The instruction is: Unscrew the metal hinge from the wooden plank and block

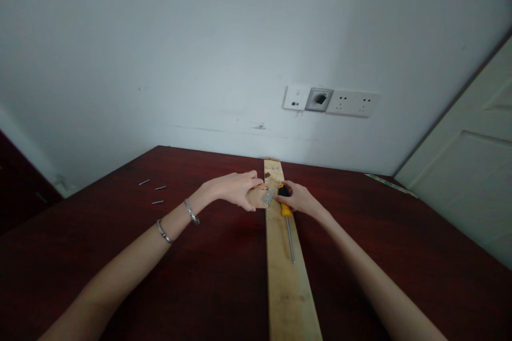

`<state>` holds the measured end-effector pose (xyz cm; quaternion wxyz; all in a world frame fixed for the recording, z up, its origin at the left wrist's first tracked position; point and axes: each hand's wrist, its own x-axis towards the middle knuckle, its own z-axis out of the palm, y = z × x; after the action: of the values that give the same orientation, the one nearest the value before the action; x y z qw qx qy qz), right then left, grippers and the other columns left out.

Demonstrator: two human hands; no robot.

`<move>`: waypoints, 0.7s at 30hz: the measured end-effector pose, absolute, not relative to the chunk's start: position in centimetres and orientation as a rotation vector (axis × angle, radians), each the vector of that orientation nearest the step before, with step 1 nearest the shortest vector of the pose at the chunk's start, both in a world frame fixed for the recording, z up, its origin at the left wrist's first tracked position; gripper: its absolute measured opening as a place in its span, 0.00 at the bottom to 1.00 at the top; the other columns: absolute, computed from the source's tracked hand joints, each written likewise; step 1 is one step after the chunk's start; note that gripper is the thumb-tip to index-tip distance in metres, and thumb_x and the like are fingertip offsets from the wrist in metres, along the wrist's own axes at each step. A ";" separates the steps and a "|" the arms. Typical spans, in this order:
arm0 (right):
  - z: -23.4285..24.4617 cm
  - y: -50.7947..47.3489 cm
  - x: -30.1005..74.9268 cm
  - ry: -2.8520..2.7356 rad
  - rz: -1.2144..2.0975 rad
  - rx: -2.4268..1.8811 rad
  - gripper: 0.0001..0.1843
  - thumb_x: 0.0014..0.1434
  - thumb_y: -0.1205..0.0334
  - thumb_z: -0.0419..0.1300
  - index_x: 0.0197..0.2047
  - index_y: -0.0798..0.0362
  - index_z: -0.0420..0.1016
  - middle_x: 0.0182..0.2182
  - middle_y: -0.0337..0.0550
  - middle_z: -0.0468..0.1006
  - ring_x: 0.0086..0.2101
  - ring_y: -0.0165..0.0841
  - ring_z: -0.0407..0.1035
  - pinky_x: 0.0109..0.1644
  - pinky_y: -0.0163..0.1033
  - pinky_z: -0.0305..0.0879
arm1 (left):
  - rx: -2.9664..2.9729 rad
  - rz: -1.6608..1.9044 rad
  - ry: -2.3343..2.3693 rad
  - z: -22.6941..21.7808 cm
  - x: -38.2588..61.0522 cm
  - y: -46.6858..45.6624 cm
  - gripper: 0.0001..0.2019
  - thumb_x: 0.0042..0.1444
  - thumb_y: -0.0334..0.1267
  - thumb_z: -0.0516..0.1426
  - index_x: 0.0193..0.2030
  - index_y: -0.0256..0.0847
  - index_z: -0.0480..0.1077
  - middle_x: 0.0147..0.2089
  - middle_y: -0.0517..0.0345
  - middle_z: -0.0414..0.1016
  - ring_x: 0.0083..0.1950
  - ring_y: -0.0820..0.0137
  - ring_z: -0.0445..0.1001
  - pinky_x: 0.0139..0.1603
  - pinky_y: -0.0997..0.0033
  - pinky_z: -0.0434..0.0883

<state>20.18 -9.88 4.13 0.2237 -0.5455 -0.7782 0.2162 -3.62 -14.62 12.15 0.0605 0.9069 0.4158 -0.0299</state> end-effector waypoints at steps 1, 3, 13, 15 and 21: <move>4.1 -9.8 20.2 -2.157 0.598 -1.497 0.31 0.50 0.53 0.64 0.56 0.56 0.70 0.37 0.49 0.78 0.32 0.36 0.73 0.35 0.38 0.69 | 2.746 -0.083 1.251 12.1 -3.6 -14.6 0.37 0.46 0.56 0.59 0.61 0.42 0.59 0.55 0.49 0.62 0.45 0.64 0.68 0.43 0.67 0.66; 3.9 -9.7 20.3 -2.169 0.598 -1.496 0.33 0.51 0.50 0.64 0.57 0.57 0.69 0.37 0.49 0.78 0.32 0.36 0.73 0.36 0.39 0.68 | 2.753 -0.074 1.244 12.0 -3.6 -14.5 0.37 0.46 0.56 0.60 0.61 0.42 0.59 0.55 0.50 0.62 0.45 0.64 0.68 0.42 0.68 0.66; 6.7 -10.2 20.2 -2.018 0.620 -1.238 0.18 0.57 0.51 0.56 0.40 0.56 0.78 0.37 0.49 0.77 0.33 0.34 0.69 0.38 0.39 0.65 | 2.803 0.014 1.226 12.2 -3.5 -14.8 0.35 0.47 0.51 0.60 0.61 0.40 0.59 0.51 0.50 0.63 0.44 0.65 0.67 0.39 0.69 0.64; 7.6 -10.7 20.0 -2.050 0.915 -1.096 0.20 0.56 0.48 0.56 0.39 0.56 0.79 0.36 0.47 0.78 0.32 0.33 0.69 0.34 0.37 0.64 | 2.830 0.077 1.204 12.2 -3.3 -14.8 0.34 0.48 0.49 0.60 0.60 0.40 0.59 0.50 0.50 0.63 0.45 0.64 0.67 0.40 0.69 0.64; 7.8 -11.3 19.8 -2.132 1.167 -0.995 0.21 0.54 0.45 0.59 0.32 0.57 0.78 0.26 0.40 0.75 0.27 0.29 0.64 0.32 0.35 0.59 | 2.902 0.164 1.155 11.7 -3.0 -14.6 0.30 0.47 0.46 0.61 0.56 0.36 0.62 0.49 0.49 0.63 0.47 0.63 0.66 0.43 0.69 0.65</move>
<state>19.84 -11.29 7.83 0.2548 -0.3664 -0.7850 0.4297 -3.04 -14.57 11.71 0.0068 0.9279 0.3692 0.0523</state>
